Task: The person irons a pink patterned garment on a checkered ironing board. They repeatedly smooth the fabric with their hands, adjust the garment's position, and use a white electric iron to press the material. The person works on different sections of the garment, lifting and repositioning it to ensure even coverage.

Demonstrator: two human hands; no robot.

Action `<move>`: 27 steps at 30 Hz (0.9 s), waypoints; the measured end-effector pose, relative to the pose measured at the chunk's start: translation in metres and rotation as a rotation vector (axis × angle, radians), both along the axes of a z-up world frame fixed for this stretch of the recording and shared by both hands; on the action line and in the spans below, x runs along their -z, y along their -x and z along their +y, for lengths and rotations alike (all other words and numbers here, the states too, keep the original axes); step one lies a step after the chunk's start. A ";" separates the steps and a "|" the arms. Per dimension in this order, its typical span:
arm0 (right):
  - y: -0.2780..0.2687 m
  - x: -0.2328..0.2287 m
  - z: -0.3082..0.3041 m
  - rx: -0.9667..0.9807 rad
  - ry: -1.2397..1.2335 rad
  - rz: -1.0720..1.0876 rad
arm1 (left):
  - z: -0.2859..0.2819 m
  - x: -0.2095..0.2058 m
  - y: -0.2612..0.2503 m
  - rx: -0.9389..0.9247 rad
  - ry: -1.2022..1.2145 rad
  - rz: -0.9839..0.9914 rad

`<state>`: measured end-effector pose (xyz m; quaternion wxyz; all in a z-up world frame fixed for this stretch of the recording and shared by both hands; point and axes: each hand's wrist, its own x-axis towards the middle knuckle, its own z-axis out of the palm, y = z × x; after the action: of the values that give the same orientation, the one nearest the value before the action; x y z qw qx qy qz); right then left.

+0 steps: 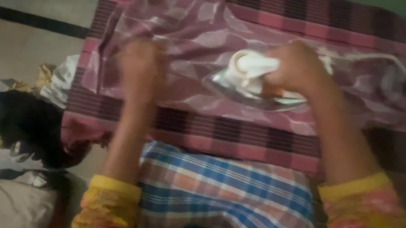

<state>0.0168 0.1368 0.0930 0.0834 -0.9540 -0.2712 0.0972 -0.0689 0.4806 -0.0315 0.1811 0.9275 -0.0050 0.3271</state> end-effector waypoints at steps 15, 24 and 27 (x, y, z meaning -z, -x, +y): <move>-0.066 0.009 0.070 0.168 -0.157 -0.220 | -0.043 -0.008 0.034 0.126 0.198 0.172; -0.107 -0.005 0.148 0.261 -0.192 -0.090 | -0.044 -0.013 0.034 0.096 0.120 0.264; -0.120 0.004 0.150 0.217 -0.236 -0.070 | -0.046 -0.013 0.034 0.080 0.128 0.308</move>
<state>0.1365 0.2868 0.0888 0.1956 -0.9640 -0.1788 0.0219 -0.1029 0.4345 -0.0186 0.2511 0.9523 0.0069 0.1731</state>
